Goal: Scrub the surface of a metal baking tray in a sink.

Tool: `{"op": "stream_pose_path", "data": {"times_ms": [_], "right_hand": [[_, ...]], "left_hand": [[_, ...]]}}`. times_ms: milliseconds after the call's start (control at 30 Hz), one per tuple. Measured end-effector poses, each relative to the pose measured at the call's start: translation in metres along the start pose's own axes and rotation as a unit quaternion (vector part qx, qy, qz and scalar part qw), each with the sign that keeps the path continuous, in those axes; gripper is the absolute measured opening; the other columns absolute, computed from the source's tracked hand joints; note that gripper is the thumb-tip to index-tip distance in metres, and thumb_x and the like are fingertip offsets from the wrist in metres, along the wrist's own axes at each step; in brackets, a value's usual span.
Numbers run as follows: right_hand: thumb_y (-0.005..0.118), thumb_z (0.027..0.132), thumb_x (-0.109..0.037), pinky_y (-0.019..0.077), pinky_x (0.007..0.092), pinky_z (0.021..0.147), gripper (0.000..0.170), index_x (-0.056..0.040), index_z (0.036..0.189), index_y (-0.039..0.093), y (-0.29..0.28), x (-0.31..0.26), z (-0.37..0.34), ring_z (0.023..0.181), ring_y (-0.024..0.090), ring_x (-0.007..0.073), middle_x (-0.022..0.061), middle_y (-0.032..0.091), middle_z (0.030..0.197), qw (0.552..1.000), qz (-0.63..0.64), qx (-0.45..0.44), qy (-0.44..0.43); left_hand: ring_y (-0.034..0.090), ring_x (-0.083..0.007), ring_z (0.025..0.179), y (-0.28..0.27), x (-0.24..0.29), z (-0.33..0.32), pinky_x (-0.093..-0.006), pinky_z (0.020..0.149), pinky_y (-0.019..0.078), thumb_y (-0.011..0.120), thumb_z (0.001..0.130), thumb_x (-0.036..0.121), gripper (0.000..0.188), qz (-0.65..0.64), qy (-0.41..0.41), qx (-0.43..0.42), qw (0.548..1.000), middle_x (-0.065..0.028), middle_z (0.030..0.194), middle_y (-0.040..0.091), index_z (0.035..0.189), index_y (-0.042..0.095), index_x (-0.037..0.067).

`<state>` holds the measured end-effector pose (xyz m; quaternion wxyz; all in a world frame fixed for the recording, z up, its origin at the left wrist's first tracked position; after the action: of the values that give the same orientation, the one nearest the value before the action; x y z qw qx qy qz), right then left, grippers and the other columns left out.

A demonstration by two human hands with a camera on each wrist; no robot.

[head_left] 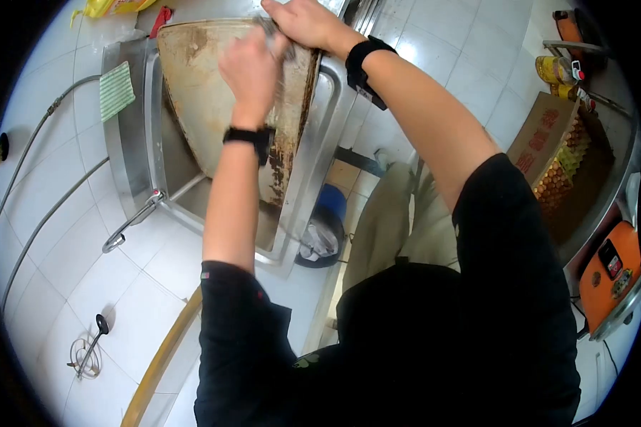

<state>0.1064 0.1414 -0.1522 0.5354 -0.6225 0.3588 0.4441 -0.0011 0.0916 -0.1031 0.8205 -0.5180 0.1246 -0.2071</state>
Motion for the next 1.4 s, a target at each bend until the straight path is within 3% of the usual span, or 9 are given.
{"op": "stream_pose_path", "data": {"times_ms": [200, 267, 367, 467, 533, 933, 1167, 1233, 1400], "right_hand": [[0.036, 0.098, -0.043, 0.0480, 0.0435, 0.079, 0.066, 0.0078, 0.067, 0.063, -0.010, -0.018, -0.011, 0.073, 0.064, 0.0417, 0.0272, 0.062, 0.067, 0.995, 0.088, -0.044, -0.016], [0.036, 0.093, -0.058, 0.0486, 0.0449, 0.082, 0.070, 0.0026, 0.079, 0.069, 0.001, 0.000, 0.003, 0.082, 0.062, 0.0439, 0.0292, 0.063, 0.079, 0.999, 0.016, -0.025, 0.022], [0.037, 0.092, -0.059, 0.0485, 0.0450, 0.080, 0.071, 0.0034, 0.079, 0.069, 0.002, 0.004, 0.001, 0.079, 0.062, 0.0437, 0.0293, 0.064, 0.080, 1.000, 0.020, -0.012, 0.017], [0.038, 0.092, -0.059, 0.0490, 0.0438, 0.078, 0.073, 0.0049, 0.077, 0.069, -0.006, -0.002, 0.001, 0.076, 0.063, 0.0397, 0.0260, 0.066, 0.077, 0.997, 0.030, -0.067, 0.022], [0.036, 0.098, -0.042, 0.0491, 0.0423, 0.077, 0.065, 0.0060, 0.065, 0.064, -0.030, -0.037, -0.024, 0.069, 0.065, 0.0383, 0.0218, 0.064, 0.064, 0.983, 0.149, -0.101, 0.046], [0.042, 0.096, -0.047, 0.0484, 0.0430, 0.077, 0.063, 0.0097, 0.082, 0.065, -0.016, -0.019, -0.011, 0.080, 0.066, 0.0411, 0.0330, 0.063, 0.077, 0.993, 0.102, -0.049, 0.022], [0.040, 0.096, -0.051, 0.0485, 0.0417, 0.074, 0.069, 0.0112, 0.076, 0.064, -0.013, -0.015, -0.010, 0.071, 0.064, 0.0324, 0.0261, 0.063, 0.069, 0.990, 0.125, -0.061, 0.031], [0.039, 0.096, -0.053, 0.0491, 0.0391, 0.073, 0.072, 0.0100, 0.075, 0.065, -0.016, -0.019, -0.010, 0.070, 0.064, 0.0292, 0.0225, 0.065, 0.071, 0.983, 0.152, -0.081, 0.066], [0.039, 0.095, -0.059, 0.0499, 0.0392, 0.068, 0.075, 0.0089, 0.074, 0.062, -0.017, -0.020, -0.008, 0.069, 0.063, 0.0270, 0.0196, 0.064, 0.069, 0.980, 0.162, -0.074, 0.085]], "left_hand": [[0.052, -0.0319, 0.060, 0.004, 0.004, 0.001, -0.0434, 0.057, 0.0387, 0.071, 0.075, 0.035, 0.032, 0.033, -0.060, 0.042, 0.997, -0.0104, 0.058, 0.054, 0.065, 0.055, 0.008], [0.055, -0.0322, 0.063, -0.008, 0.019, -0.015, -0.0440, 0.059, 0.0417, 0.071, 0.075, 0.034, 0.028, 0.000, -0.048, -0.010, 0.999, -0.0114, 0.060, 0.056, 0.070, 0.059, 0.008], [0.055, -0.0357, 0.067, -0.003, 0.014, -0.020, -0.0468, 0.060, 0.0416, 0.064, 0.082, 0.045, 0.038, -0.017, -0.058, -0.052, 0.997, -0.0175, 0.066, 0.059, 0.080, 0.061, 0.007], [0.055, -0.0358, 0.067, 0.000, 0.001, 0.017, -0.0459, 0.061, 0.0411, 0.063, 0.082, 0.047, 0.040, -0.012, -0.043, -0.003, 0.999, -0.0167, 0.066, 0.059, 0.082, 0.063, 0.007], [0.055, -0.0358, 0.067, 0.000, -0.001, 0.015, -0.0466, 0.061, 0.0406, 0.063, 0.082, 0.048, 0.041, -0.006, -0.046, 0.015, 0.999, -0.0169, 0.066, 0.058, 0.083, 0.064, 0.007], [0.050, -0.0265, 0.065, 0.002, 0.014, -0.001, -0.0392, 0.062, 0.0352, 0.074, 0.071, 0.034, 0.032, -0.014, -0.070, 0.027, 0.997, -0.0050, 0.062, 0.056, 0.068, 0.054, 0.010], [0.050, -0.0278, 0.066, 0.001, 0.019, -0.007, -0.0399, 0.063, 0.0360, 0.075, 0.069, 0.035, 0.034, -0.059, -0.046, 0.008, 0.997, -0.0068, 0.061, 0.055, 0.065, 0.054, 0.009], [0.052, -0.0331, 0.064, 0.004, 0.011, 0.004, -0.0439, 0.064, 0.0400, 0.069, 0.078, 0.040, 0.035, -0.041, -0.051, 0.013, 0.998, -0.0136, 0.062, 0.055, 0.073, 0.059, 0.007], [0.050, -0.0286, 0.067, -0.002, 0.022, -0.030, -0.0406, 0.063, 0.0360, 0.076, 0.069, 0.032, 0.033, -0.058, -0.064, 0.023, 0.996, -0.0075, 0.061, 0.054, 0.064, 0.052, 0.009]]}}
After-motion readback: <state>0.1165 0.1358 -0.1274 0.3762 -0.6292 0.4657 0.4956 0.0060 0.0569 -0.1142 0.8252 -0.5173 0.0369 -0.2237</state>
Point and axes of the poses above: each hand's wrist, its own z-axis towards the middle knuckle, its own y-axis out of the palm, x = y × z, the point moved 4 cm from there along z, towards the middle knuckle
